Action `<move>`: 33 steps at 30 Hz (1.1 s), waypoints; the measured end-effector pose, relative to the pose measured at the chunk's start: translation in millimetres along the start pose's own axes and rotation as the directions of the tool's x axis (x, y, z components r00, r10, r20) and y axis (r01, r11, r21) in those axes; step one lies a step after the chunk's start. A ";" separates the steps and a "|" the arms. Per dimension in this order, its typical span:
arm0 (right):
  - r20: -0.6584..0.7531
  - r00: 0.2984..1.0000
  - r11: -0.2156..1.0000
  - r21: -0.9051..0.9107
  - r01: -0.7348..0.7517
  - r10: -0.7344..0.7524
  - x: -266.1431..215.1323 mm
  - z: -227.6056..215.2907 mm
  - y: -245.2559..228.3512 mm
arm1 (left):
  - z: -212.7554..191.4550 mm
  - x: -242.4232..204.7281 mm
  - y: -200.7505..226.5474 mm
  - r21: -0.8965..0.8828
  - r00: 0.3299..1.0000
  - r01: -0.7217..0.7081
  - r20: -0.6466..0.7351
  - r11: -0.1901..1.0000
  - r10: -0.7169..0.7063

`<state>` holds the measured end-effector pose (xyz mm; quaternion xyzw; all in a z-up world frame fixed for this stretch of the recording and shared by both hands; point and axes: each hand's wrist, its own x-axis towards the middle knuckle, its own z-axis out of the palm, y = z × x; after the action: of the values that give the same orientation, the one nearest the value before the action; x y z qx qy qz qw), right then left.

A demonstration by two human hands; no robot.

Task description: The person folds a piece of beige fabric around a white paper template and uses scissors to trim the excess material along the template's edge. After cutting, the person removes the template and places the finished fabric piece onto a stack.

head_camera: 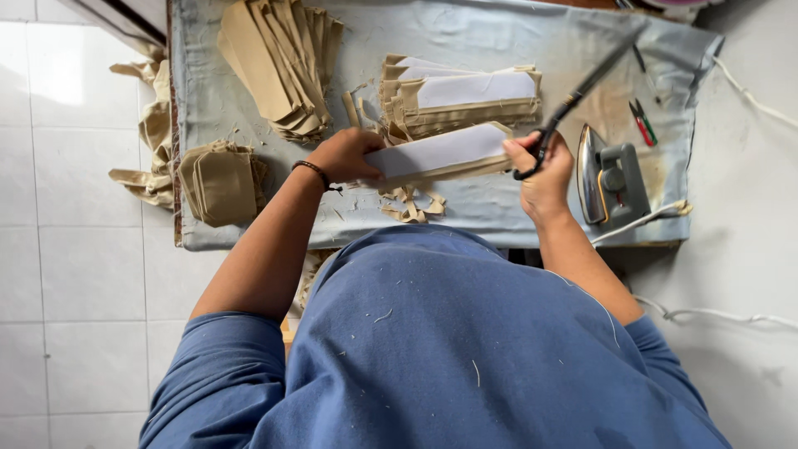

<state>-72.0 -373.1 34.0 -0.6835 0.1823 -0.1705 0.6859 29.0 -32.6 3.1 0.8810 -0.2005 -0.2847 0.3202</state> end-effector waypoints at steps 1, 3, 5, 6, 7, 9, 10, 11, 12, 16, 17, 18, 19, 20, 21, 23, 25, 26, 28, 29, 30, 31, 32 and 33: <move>0.018 1.000 1.000 0.001 0.005 -0.005 0.4 -7.5 4.3 | 0.4 -5.8 0.0 -0.006 1.000 0.009 -0.016 1.000 -0.009; -0.025 1.000 0.998 -0.061 -0.010 0.008 1.5 -24.5 13.2 | 2.7 -16.0 1.1 -0.427 0.968 -0.009 -0.229 0.904 -0.099; -0.016 0.999 0.994 -0.099 -0.036 0.035 -12.0 -24.6 14.0 | -0.3 -23.2 30.5 -0.772 0.916 -0.094 -0.314 0.629 -0.249; -0.021 0.998 0.988 -0.137 -0.067 0.065 -19.7 -25.2 15.2 | -1.2 -26.9 44.8 -0.943 0.859 -0.233 -0.314 0.238 -0.404; -0.015 0.998 0.988 -0.138 -0.063 0.062 -28.6 -24.0 18.2 | 5.8 -22.8 47.5 -0.942 0.856 -0.238 -0.319 0.237 -0.407; 0.100 0.988 0.960 -0.263 -0.091 0.121 -47.9 -21.8 24.7 | 20.3 -15.4 52.4 -0.914 0.780 -0.405 -0.361 0.026 -0.511; 0.107 0.987 0.960 -0.264 -0.089 0.121 -51.7 -23.1 20.2 | 18.5 -20.5 64.0 -0.912 0.777 -0.409 -0.363 0.025 -0.515; 0.168 0.975 0.919 -0.386 -0.073 0.148 -54.6 -23.3 16.0 | 15.8 -25.0 75.0 -0.904 0.787 -0.428 -0.384 0.021 -0.483; 0.223 0.958 0.864 -0.501 -0.047 0.181 -57.7 -23.3 11.9 | 12.9 -29.5 85.8 -0.895 0.796 -0.446 -0.405 0.016 -0.450; 0.315 0.933 0.889 -0.458 -0.009 0.172 -57.8 -3.9 -41.4 | 28.0 -21.9 88.1 -0.884 0.789 -0.457 -0.454 0.099 -0.415; 0.375 0.917 0.903 -0.428 0.041 0.136 -55.9 3.5 -53.4 | 21.4 -30.1 100.0 -0.873 0.815 -0.448 -0.488 0.192 -0.313; 0.433 0.896 0.915 -0.394 0.091 0.098 -54.1 11.0 -65.6 | 14.6 -38.4 112.1 -0.849 0.837 -0.445 -0.507 0.283 -0.205; 0.432 0.897 0.915 -0.394 0.090 0.098 -53.3 26.6 -80.1 | 12.9 -41.1 118.3 -0.850 0.838 -0.444 -0.506 0.283 -0.204; 0.430 0.901 0.938 -0.334 0.096 0.061 -52.8 42.5 -95.0 | 11.1 -44.3 124.6 -0.846 0.856 -0.433 -0.494 0.313 -0.153; 0.428 0.904 0.957 -0.270 0.107 0.020 -50.8 59.6 -110.4 | 7.7 -46.8 130.7 -0.837 0.870 -0.426 -0.484 0.343 -0.100; 0.411 0.911 0.981 -0.157 0.116 -0.042 -35.3 71.1 -95.4 | 4.3 -53.5 138.0 -0.820 0.856 -0.446 -0.508 0.359 -0.097; 0.392 0.915 0.991 -0.038 0.125 -0.101 -30.1 86.5 -95.4 | -4.3 -63.1 136.8 -0.801 0.840 -0.465 -0.534 0.378 -0.099; 0.390 0.913 0.993 0.024 0.118 -0.118 -32.5 95.3 -102.5 | -10.7 -68.7 132.4 -0.815 0.844 -0.445 -0.520 0.371 -0.132; 0.396 0.908 0.990 0.089 0.112 -0.138 -32.2 103.5 -114.2 | -16.9 -67.4 115.7 -0.826 0.842 -0.431 -0.513 0.363 -0.169; 0.408 0.899 0.988 0.077 0.136 -0.156 -32.6 102.4 -117.1 | -13.8 -63.6 102.5 -0.836 0.827 -0.439 -0.519 0.328 -0.217; 0.421 0.890 0.985 0.065 0.161 -0.173 -32.4 101.2 -119.6 | -10.5 -59.4 88.9 -0.844 0.810 -0.450 -0.523 0.292 -0.265; 0.425 0.889 0.986 0.066 0.156 -0.169 -28.6 91.3 -110.6 | -22.2 -71.3 97.5 -0.845 0.808 -0.448 -0.523 0.293 -0.271; 0.529 0.843 0.990 -0.032 0.135 -0.098 -24.2 81.1 -101.5 | -33.8 -82.4 106.4 -0.852 0.805 -0.448 -0.517 0.272 -0.290; 0.615 0.789 0.983 -0.132 0.125 -0.017 -20.5 69.4 -92.3 | -45.0 -92.7 116.1 -0.859 0.806 -0.446 -0.507 0.252 -0.305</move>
<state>-55.0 -303.1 126.6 -0.7628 -0.0614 0.0495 0.6418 -32.7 -45.7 145.0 0.5248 0.0836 -0.0431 0.8460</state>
